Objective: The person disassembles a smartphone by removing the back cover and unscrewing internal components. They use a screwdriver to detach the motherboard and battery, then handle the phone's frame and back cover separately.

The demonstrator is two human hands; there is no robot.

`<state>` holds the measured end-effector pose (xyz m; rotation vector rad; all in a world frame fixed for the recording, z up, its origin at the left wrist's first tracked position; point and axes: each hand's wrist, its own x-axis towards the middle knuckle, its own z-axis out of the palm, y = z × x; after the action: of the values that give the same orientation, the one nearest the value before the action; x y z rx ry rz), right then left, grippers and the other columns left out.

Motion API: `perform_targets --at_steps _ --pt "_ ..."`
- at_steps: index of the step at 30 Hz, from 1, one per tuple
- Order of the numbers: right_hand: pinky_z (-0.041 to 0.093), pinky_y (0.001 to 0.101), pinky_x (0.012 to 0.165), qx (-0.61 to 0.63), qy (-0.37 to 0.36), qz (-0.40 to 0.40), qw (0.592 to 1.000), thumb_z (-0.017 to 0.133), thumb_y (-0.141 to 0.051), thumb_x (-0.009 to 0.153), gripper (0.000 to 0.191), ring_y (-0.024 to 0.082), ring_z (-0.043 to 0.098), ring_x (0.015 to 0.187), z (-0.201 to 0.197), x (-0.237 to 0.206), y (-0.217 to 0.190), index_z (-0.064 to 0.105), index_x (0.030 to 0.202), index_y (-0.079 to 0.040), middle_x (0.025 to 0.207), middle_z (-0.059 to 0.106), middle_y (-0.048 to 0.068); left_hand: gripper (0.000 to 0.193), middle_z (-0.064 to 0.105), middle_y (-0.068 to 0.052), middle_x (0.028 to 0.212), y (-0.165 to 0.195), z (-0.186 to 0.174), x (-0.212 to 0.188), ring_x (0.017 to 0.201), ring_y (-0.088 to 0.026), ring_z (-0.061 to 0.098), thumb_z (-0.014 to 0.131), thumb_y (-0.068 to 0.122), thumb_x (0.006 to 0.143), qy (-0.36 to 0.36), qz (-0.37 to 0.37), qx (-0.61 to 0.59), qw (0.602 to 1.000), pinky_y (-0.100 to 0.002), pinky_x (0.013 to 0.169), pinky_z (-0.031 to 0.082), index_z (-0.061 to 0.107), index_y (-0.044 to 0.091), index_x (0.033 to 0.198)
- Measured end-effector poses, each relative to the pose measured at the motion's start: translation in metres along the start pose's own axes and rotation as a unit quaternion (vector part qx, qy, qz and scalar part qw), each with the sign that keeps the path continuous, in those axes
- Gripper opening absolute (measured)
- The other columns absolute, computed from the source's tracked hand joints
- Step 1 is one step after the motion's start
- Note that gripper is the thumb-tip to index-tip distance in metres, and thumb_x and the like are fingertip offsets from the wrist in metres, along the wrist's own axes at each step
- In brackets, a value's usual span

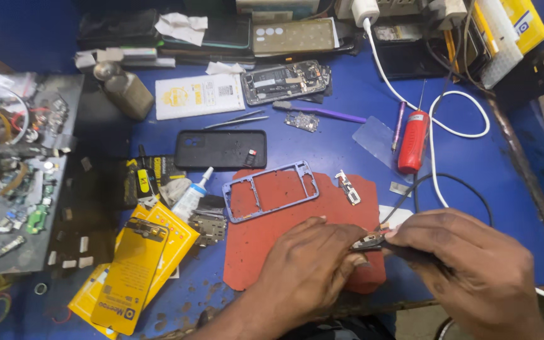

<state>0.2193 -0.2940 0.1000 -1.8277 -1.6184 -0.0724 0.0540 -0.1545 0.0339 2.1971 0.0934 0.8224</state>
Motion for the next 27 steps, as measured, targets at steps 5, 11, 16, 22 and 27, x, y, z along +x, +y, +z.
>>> perform_targets --at_steps 5,11,16,22,27 --pt "0.063 0.0297 0.073 0.055 -0.024 -0.033 0.998 0.083 -0.002 0.071 0.022 0.021 0.079 0.085 -0.005 0.004 0.01 0.074 0.092 -0.001 0.087 0.076 0.008 0.018 0.067 -0.012 0.092 -0.003 0.006 0.003 0.085 -0.03 0.07 0.065 0.01 0.095 -0.044 -0.005 0.007 0.999 -0.042 0.075 0.054 0.059 0.002 0.11" --pt "0.064 0.0309 0.076 0.062 -0.074 -0.079 0.992 0.069 0.003 0.061 0.029 0.022 0.079 0.086 -0.014 0.012 0.016 0.074 0.09 0.001 0.088 0.076 0.009 0.019 0.064 -0.013 0.088 0.0 0.007 0.003 0.08 -0.031 0.067 0.067 0.015 0.093 -0.049 0.007 0.022 0.999 -0.042 0.072 0.053 0.055 0.002 0.098" --pt "0.063 0.0324 0.076 0.032 -0.108 -0.14 0.984 0.072 0.001 0.069 0.021 0.024 0.077 0.085 -0.019 0.017 0.016 0.073 0.09 0.001 0.087 0.075 0.01 0.024 0.061 -0.012 0.085 0.003 0.008 0.004 0.079 -0.031 0.066 0.07 0.018 0.092 -0.044 0.02 -0.001 0.999 -0.043 0.071 0.053 0.053 0.001 0.095" --pt "0.06 0.0341 0.076 0.011 -0.131 -0.143 0.981 0.072 0.0 0.07 0.024 0.027 0.076 0.086 -0.023 0.019 0.014 0.074 0.094 0.001 0.093 0.074 0.013 0.023 0.063 -0.012 0.088 0.001 0.011 0.003 0.082 -0.031 0.067 0.071 0.017 0.093 -0.04 0.032 0.023 0.998 -0.044 0.076 0.052 0.055 0.001 0.101" --pt "0.061 0.0311 0.08 0.011 -0.154 -0.067 0.986 0.08 -0.007 0.073 0.023 0.025 0.078 0.09 -0.018 0.004 0.04 0.073 0.094 -0.001 0.1 0.078 0.01 0.049 0.07 -0.011 0.094 -0.008 0.006 -0.005 0.093 -0.03 0.068 0.072 0.018 0.086 -0.054 -0.033 0.088 0.994 -0.05 0.095 0.048 0.059 0.0 0.129"
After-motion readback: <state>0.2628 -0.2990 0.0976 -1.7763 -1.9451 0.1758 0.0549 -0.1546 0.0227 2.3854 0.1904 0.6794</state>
